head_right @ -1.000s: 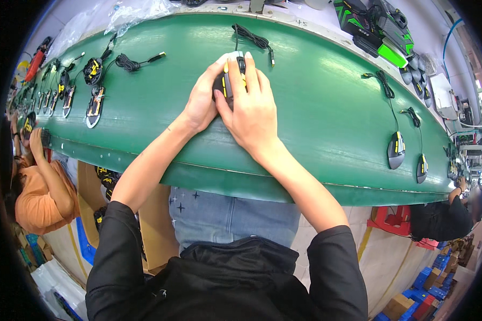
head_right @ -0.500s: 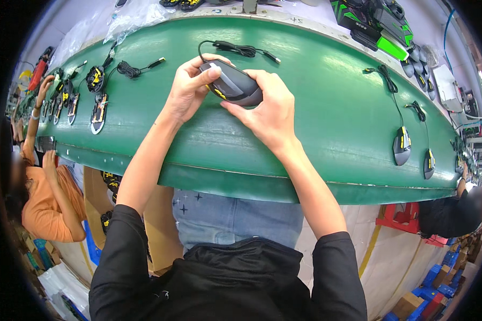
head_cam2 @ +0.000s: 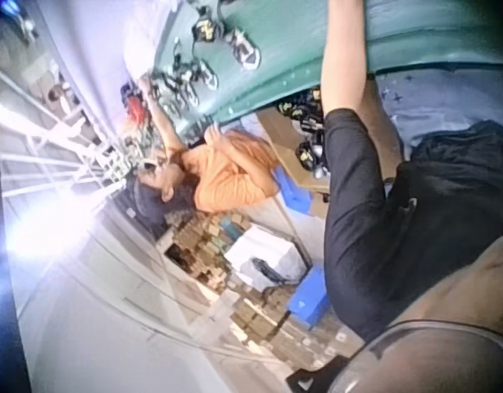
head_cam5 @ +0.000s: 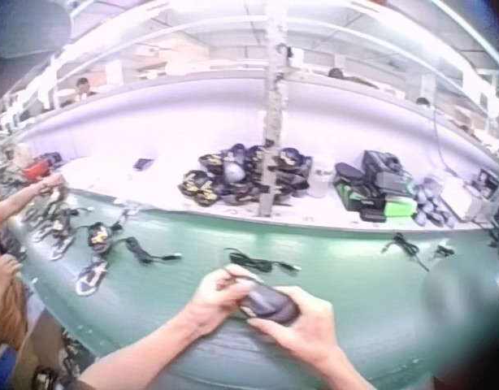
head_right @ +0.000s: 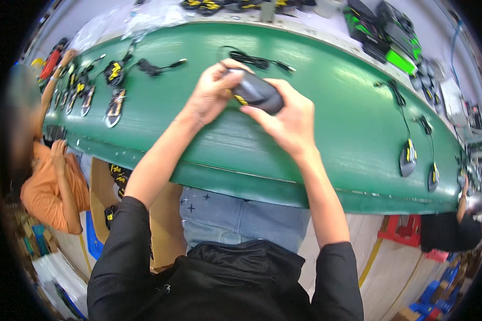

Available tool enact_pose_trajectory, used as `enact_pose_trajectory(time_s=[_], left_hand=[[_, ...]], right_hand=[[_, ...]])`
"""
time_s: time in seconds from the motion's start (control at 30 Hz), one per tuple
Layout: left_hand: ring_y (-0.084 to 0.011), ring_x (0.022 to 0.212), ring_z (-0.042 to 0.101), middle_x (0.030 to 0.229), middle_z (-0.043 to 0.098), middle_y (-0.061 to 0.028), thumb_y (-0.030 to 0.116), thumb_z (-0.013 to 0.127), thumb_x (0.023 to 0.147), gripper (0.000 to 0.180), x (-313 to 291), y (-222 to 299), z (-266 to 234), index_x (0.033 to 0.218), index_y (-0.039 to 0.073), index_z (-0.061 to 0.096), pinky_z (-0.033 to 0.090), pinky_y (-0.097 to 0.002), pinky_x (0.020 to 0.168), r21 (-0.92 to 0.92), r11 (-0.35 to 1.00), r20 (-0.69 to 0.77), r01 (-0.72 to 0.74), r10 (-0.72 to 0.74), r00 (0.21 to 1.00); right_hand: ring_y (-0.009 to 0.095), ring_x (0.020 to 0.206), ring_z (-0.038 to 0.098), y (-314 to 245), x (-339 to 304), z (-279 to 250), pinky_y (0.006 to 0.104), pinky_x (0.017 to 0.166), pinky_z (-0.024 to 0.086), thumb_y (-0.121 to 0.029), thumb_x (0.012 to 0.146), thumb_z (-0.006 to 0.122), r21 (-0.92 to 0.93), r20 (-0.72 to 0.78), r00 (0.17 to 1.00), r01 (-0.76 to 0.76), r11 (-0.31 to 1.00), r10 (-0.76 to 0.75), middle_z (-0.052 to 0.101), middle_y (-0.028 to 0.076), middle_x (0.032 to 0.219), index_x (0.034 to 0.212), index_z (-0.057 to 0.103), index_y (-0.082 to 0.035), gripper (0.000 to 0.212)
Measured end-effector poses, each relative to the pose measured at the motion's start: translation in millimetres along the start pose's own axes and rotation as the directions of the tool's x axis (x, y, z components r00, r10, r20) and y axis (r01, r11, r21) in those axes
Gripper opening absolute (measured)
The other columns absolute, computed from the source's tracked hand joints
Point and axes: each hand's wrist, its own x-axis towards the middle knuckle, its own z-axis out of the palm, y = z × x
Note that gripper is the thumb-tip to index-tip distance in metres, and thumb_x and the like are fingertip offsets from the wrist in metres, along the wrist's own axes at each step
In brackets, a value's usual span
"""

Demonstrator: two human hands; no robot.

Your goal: Assemble internal and external components of computer mice on an assembly line.

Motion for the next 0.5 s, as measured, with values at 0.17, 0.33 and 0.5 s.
enact_pose_trajectory(time_s=[0.17,0.33,0.5], left_hand=[[-0.0124,0.090,0.062,0.099,0.067,-0.0066,0.034,0.064,0.093,0.038,-0.1,-14.6,19.6,0.110,0.000,0.064,0.052,-0.0285,0.080,0.223,0.961,-0.002,0.165,-0.169,0.986],[-0.0153,0.080,0.066,0.092,0.068,-0.0075,0.029,0.062,0.094,0.031,-3.9,-9.9,12.3,0.105,0.000,0.065,0.055,-0.0298,0.070,0.251,0.951,-0.046,0.180,-0.174,0.984],[-0.0161,0.077,0.066,0.084,0.070,-0.0083,0.020,0.061,0.091,0.020,-15.2,27.5,11.9,0.098,0.002,0.067,0.053,-0.0310,0.071,0.814,0.578,-0.079,-0.058,0.208,0.975]], right_hand=[[0.014,0.092,0.062,16.6,-35.6,-51.1,0.0263,0.085,0.048,-0.014,0.074,0.082,0.269,0.004,0.894,-0.432,0.861,0.448,0.067,0.009,0.103,0.117,0.061,0.006,0.052],[0.015,0.094,0.063,89.9,-85.9,-176.3,0.0282,0.086,0.048,-0.022,0.087,0.070,0.429,-0.202,0.678,-0.587,0.686,0.707,0.065,0.009,0.107,0.119,0.060,0.006,0.044],[0.020,0.100,0.063,120.8,-112.8,-233.7,0.0315,0.089,0.045,-0.035,0.079,0.077,-0.155,-0.564,0.548,-0.805,0.573,0.618,0.068,0.009,0.111,0.108,0.069,0.001,0.047]])
